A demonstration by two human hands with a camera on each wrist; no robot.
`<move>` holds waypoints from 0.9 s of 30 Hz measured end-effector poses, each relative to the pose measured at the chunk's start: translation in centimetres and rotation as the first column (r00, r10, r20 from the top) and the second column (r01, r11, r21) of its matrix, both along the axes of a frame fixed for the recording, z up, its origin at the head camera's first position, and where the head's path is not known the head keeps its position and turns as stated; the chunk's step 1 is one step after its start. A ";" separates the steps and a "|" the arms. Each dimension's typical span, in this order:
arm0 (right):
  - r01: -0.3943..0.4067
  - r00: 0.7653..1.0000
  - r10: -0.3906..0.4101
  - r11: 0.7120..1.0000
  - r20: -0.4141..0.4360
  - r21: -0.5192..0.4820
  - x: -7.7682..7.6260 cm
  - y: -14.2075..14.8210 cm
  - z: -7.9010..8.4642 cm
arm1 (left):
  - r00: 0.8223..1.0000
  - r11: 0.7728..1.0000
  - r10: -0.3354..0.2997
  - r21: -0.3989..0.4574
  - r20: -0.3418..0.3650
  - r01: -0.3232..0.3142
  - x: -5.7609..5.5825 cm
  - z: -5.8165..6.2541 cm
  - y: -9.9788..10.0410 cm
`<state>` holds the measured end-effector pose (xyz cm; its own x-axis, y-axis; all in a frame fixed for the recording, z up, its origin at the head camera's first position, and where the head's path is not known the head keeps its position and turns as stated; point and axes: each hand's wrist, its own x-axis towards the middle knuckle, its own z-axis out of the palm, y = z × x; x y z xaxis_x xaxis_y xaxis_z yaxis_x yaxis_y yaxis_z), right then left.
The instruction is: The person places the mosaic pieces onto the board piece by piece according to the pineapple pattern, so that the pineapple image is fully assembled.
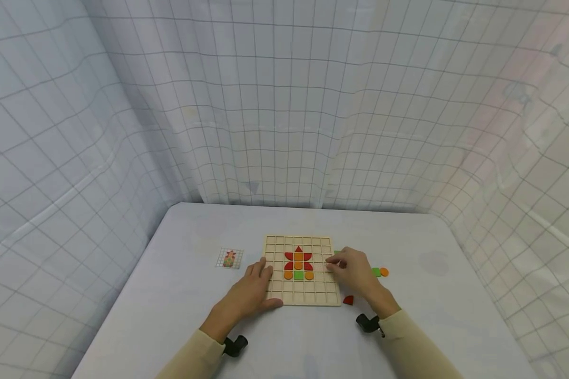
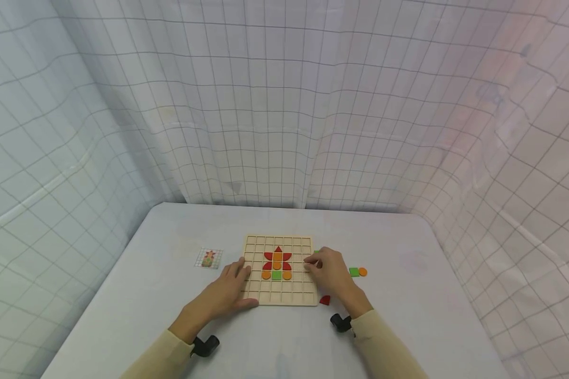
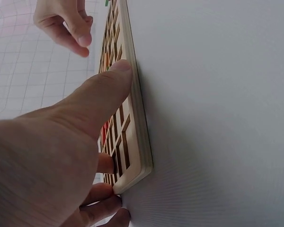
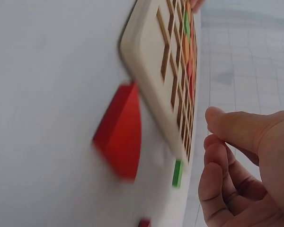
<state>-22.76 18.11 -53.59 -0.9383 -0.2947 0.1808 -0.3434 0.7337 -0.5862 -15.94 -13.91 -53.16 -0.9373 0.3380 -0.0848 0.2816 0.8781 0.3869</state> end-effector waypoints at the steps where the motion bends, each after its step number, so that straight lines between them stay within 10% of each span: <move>1: 0.014 1.000 -0.014 1.000 -0.007 0.009 0.0 0.6 0.0 | 1.000 1.000 0.001 -0.003 -0.004 -0.001 0.0 0.0 0.0; 13: 0.156 0.988 -0.155 0.987 -0.019 0.047 0.5 7.3 -0.2 | 1.000 1.000 0.019 0.000 0.002 -0.019 0.5 -0.1 0.0; 27: 0.140 0.989 -0.143 0.987 0.024 0.084 1.0 12.6 -1.0 | 1.000 1.000 0.019 0.012 -0.017 -0.019 0.8 -0.6 -0.3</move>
